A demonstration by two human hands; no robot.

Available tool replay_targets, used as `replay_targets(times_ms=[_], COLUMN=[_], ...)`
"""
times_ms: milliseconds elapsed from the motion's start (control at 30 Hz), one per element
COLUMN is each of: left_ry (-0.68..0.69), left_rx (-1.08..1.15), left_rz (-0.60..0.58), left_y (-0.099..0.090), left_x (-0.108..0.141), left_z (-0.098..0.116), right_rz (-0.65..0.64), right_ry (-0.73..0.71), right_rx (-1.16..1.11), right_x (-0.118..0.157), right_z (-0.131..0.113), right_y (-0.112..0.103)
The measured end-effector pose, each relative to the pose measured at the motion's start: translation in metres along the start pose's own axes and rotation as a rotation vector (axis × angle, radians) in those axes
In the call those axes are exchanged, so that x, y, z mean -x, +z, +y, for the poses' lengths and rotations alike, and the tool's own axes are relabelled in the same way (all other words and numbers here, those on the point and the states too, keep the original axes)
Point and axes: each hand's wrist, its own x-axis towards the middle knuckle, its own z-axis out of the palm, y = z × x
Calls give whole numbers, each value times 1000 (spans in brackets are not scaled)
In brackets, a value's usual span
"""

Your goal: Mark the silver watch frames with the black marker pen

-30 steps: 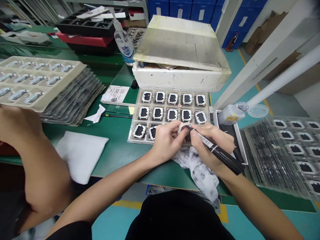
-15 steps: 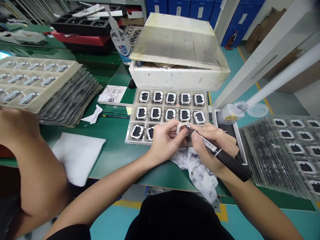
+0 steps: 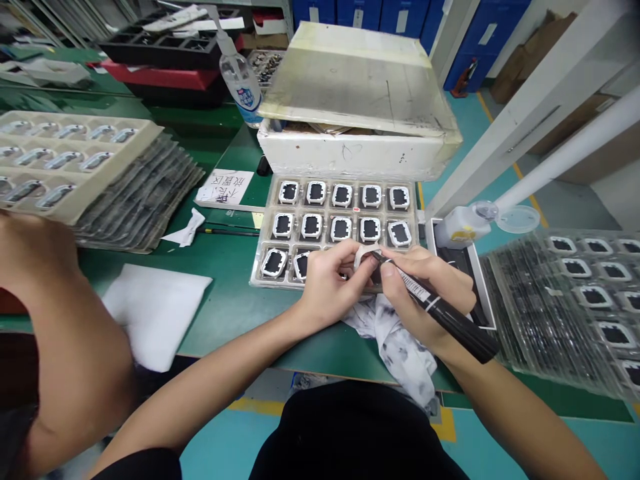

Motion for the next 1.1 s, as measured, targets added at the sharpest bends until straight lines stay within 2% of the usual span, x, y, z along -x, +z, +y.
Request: replay_targets(times_ms=[400,800,1100], left_ry=[99,51,83], left_rx=[-147,-107,-134], left_rz=[9,15,12], left_y=[-2,-1,-2], left_x=[-1,1,3], left_z=[3,3,1], right_rz=[-8,-10,-13], right_ry=[-28,-51,-61], right_rx=[32,40,20], right_x=[-2,-2,-2], right_z=[0,-2,-2], right_y=[1,1,0])
